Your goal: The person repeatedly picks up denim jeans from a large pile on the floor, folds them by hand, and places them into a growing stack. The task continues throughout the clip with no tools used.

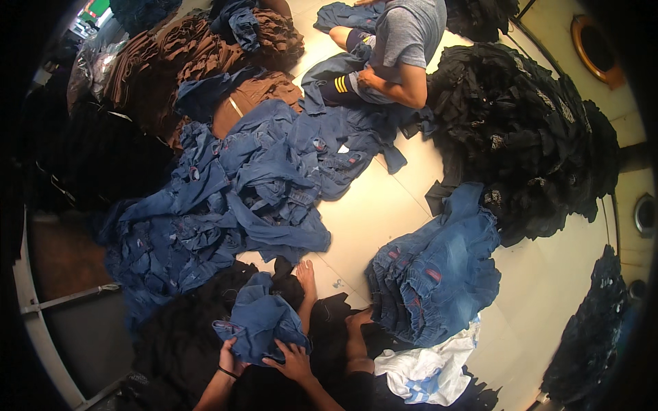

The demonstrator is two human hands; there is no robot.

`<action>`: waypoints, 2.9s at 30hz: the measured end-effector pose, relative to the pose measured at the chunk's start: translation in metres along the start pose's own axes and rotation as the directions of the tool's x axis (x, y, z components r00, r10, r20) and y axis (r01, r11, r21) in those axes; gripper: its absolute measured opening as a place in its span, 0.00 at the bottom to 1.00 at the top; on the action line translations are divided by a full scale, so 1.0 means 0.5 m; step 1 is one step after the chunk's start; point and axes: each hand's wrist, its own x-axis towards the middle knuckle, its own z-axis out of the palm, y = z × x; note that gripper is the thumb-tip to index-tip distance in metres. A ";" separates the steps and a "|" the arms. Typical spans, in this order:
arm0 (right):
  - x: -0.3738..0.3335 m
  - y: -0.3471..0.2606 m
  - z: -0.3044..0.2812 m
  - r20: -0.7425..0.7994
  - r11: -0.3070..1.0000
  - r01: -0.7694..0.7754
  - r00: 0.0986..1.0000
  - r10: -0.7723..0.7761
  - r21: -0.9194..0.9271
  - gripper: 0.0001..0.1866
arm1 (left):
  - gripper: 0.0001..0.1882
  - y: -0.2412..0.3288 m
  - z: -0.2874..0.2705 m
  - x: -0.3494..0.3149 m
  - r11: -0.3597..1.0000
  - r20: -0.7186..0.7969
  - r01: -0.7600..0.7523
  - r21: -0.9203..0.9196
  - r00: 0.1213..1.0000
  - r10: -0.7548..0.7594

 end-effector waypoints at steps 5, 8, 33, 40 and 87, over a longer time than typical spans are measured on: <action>-0.002 0.056 0.027 0.108 0.963 0.231 0.970 -0.217 -0.138 0.34 | 0.39 0.054 -0.066 0.048 -0.015 0.243 -0.301 0.954 0.738 0.630; -0.004 0.074 0.011 0.167 0.969 0.245 0.955 -0.244 0.011 0.33 | 0.41 0.070 -0.088 0.094 -0.183 0.290 -0.268 0.946 0.951 0.104; -0.335 -0.090 -0.917 -0.979 0.890 0.455 0.173 -0.110 -0.020 0.31 | 0.48 0.091 0.949 -0.327 -0.033 0.940 -0.964 -0.262 -0.263 0.216; -0.395 -0.030 -0.922 -0.978 0.852 0.485 0.159 0.136 0.197 0.30 | 0.29 -0.248 0.958 -0.335 -0.312 0.994 -0.947 -0.071 -0.093 0.056; -0.321 0.311 -0.586 -0.480 0.765 -0.585 0.607 0.633 0.269 0.38 | 0.43 -0.246 1.016 0.077 -0.468 0.782 -0.869 0.161 0.402 -0.476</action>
